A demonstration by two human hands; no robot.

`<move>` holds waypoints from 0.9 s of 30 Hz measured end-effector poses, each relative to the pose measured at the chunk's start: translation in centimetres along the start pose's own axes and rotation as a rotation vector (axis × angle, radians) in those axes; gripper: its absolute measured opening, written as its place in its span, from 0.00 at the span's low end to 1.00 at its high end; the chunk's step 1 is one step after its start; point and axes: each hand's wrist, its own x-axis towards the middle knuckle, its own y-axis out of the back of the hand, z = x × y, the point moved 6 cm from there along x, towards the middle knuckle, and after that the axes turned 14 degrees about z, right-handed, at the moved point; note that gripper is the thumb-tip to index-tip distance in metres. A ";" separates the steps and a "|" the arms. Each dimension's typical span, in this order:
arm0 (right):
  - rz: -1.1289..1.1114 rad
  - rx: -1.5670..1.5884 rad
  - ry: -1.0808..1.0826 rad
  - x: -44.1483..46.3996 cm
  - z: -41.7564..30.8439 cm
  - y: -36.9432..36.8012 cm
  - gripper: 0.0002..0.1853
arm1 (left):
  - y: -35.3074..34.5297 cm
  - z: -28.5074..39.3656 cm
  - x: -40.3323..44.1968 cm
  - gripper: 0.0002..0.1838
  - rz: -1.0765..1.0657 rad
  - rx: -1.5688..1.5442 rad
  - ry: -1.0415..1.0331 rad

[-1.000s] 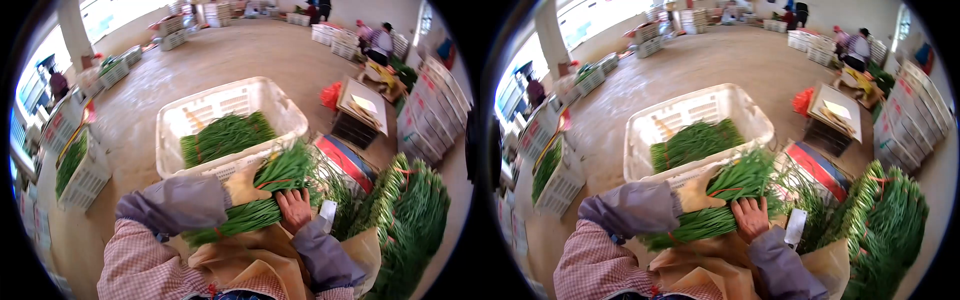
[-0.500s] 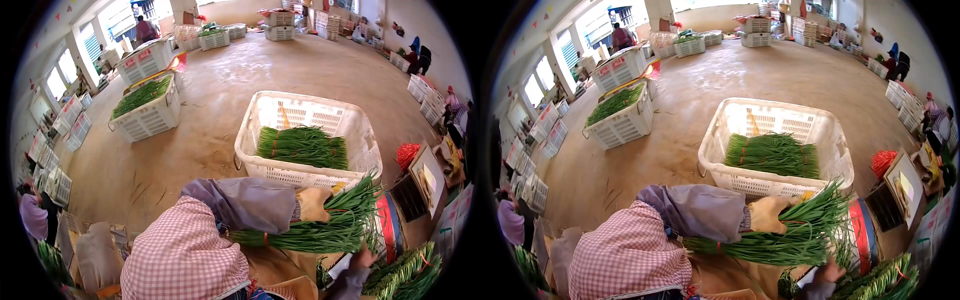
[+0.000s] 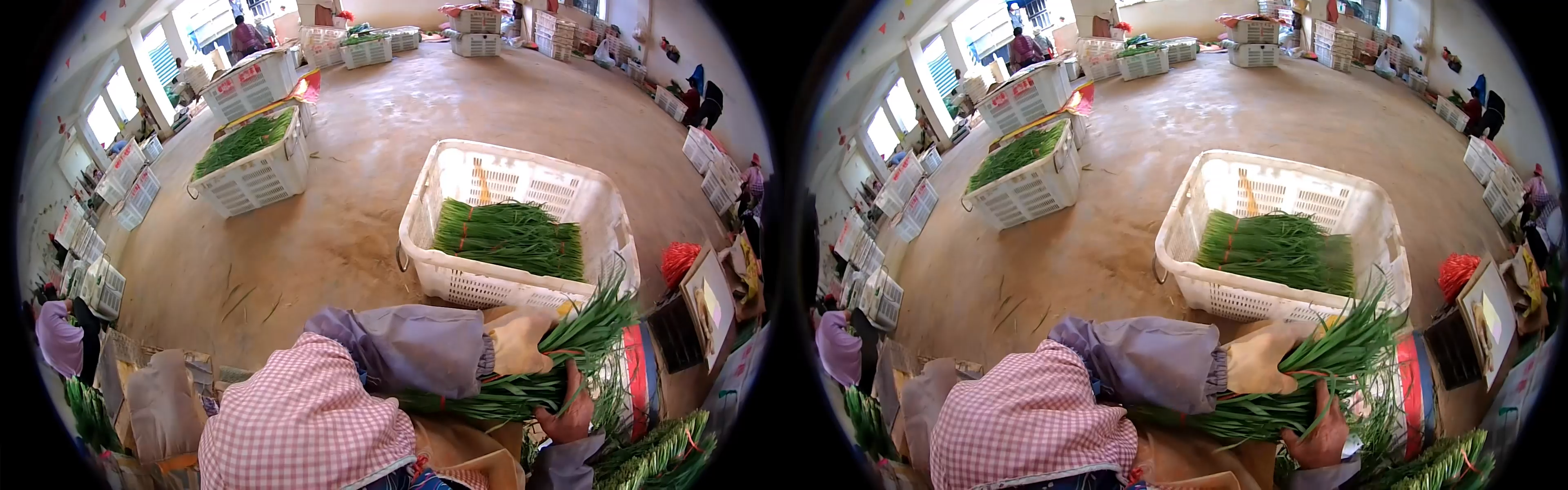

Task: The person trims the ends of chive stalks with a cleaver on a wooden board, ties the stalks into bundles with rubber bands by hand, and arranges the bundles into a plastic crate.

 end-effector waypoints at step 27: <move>0.153 -0.139 0.158 -3.6 0.2 -4.1 0.21 | 5.9 -1.6 -8.0 0.57 -0.510 0.678 0.057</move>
